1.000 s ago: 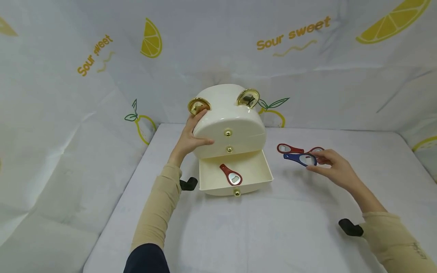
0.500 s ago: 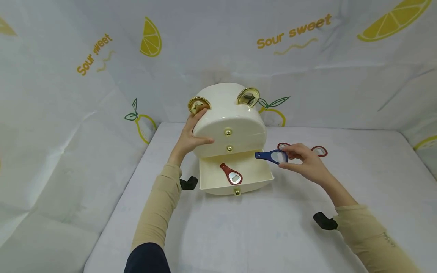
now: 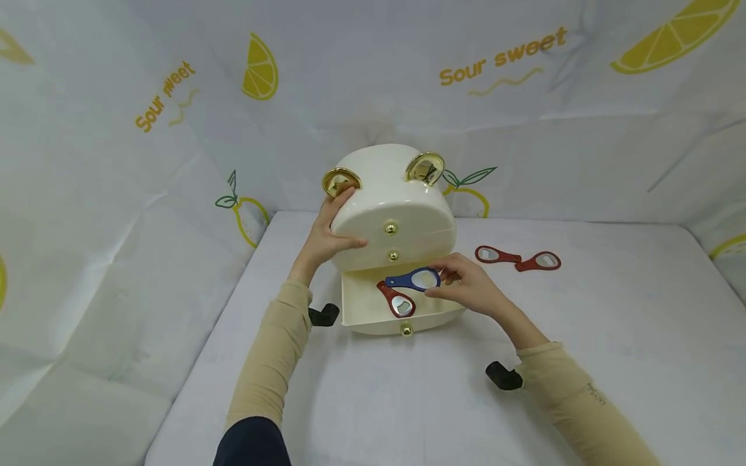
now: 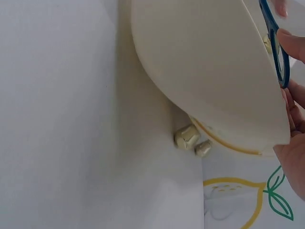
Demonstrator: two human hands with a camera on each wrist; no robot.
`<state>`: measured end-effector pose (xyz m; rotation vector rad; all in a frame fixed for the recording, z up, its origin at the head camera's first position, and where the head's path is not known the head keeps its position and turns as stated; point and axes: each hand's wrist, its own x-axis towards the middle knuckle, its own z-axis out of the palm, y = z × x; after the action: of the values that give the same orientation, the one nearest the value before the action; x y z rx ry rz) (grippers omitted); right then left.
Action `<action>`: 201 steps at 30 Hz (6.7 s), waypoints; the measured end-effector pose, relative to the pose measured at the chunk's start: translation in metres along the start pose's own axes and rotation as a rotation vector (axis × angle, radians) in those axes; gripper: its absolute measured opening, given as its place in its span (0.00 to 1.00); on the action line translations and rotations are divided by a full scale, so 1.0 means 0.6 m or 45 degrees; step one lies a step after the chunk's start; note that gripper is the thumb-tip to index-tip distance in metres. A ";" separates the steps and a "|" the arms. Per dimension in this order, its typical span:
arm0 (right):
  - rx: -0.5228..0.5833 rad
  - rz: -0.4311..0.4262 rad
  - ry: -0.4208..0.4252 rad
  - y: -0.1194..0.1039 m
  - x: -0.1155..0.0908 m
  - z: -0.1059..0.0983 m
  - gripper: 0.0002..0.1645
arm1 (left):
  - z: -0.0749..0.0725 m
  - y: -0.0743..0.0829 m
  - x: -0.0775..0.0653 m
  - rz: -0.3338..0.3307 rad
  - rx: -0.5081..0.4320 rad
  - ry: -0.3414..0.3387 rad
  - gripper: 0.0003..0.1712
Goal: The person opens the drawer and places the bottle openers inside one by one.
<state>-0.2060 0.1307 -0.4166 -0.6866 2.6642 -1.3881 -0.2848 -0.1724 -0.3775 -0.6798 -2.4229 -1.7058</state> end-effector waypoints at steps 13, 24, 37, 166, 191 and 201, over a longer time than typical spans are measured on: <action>-0.172 0.029 -0.127 -0.024 0.033 0.032 0.27 | 0.000 0.004 0.000 -0.033 0.023 0.002 0.57; -0.455 0.073 -0.212 -0.022 0.042 0.050 0.28 | 0.002 0.045 -0.012 -0.027 -0.020 -0.011 0.55; -0.711 0.099 -0.305 -0.027 0.046 0.061 0.27 | 0.002 0.048 -0.015 -0.027 -0.042 -0.006 0.55; -0.432 0.492 0.110 0.253 -0.099 -0.224 0.41 | 0.004 0.054 -0.017 -0.053 -0.017 0.009 0.55; -0.285 0.151 0.312 0.113 -0.067 -0.147 0.31 | 0.005 0.055 -0.016 -0.040 -0.007 0.004 0.55; -0.170 -0.047 0.263 0.059 -0.040 -0.092 0.28 | 0.006 0.014 -0.005 0.001 -0.031 0.027 0.56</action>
<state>-0.2111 0.2002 -0.4157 -0.6385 2.9413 -1.3686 -0.2780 -0.1676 -0.3723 -0.6623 -2.3913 -1.7359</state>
